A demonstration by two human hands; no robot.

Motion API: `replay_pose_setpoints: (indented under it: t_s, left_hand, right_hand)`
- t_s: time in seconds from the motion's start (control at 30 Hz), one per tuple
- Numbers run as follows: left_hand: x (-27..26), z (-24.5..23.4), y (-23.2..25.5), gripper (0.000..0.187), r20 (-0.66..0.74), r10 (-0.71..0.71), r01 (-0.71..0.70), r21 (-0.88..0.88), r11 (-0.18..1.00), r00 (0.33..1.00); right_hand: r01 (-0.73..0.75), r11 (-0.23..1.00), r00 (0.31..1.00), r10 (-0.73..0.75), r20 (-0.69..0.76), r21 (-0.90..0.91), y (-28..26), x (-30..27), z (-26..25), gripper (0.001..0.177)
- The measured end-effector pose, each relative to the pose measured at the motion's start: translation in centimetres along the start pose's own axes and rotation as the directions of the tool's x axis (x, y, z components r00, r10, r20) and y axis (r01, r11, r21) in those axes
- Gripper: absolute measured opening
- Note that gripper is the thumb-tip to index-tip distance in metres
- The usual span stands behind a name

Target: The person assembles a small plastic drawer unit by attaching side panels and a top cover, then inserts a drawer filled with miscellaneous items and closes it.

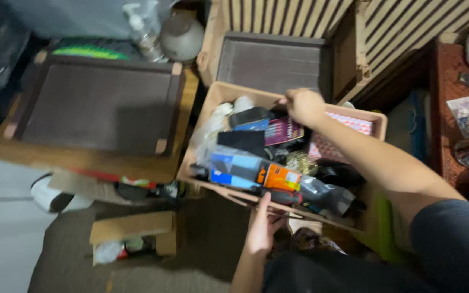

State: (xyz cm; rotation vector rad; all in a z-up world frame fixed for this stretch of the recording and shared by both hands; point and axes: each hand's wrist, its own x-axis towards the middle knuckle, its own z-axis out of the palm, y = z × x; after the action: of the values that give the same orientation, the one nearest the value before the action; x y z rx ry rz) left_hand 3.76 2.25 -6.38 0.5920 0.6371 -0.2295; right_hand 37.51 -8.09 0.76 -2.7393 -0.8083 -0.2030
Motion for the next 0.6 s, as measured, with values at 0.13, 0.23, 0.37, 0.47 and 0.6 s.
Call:
replay_pose_setpoints:
  t_s: [0.13, 0.23, 0.37, 0.47, 0.6]
  left_hand:
    - [1.2, -0.5, 0.4, 0.048, -0.088, -0.070, 0.066, -0.053, 0.996, 0.994]
    - [3.1, 0.1, 1.8, 0.049, -0.088, -0.080, 0.074, -0.069, 0.995, 0.993]
    - [4.8, 1.0, 1.6, 0.055, -0.082, -0.029, 0.023, -0.078, 0.997, 0.996]
    - [7.2, 1.8, 1.2, 0.059, -0.114, -0.003, -0.010, -0.106, 0.994, 0.993]
    - [10.2, 2.3, -0.1, 0.057, -0.180, -0.019, 0.000, -0.100, 0.995, 0.983]
  right_hand:
    - [0.133, 0.985, 0.990, -0.128, -0.052, 0.112, 0.1, 1.7, 2.0, 0.035]
    - [0.086, 0.989, 0.996, -0.087, -0.002, 0.123, -0.2, 4.4, 2.5, 0.035]
    - [0.172, 0.974, 0.985, -0.170, -0.021, 0.145, 0.6, 6.1, 3.5, 0.036]
    - [0.221, 0.962, 0.975, -0.219, -0.029, 0.163, 1.8, 8.3, 4.1, 0.036]
    - [0.223, 0.956, 0.974, -0.224, -0.014, 0.192, 4.0, 9.2, 4.7, 0.034]
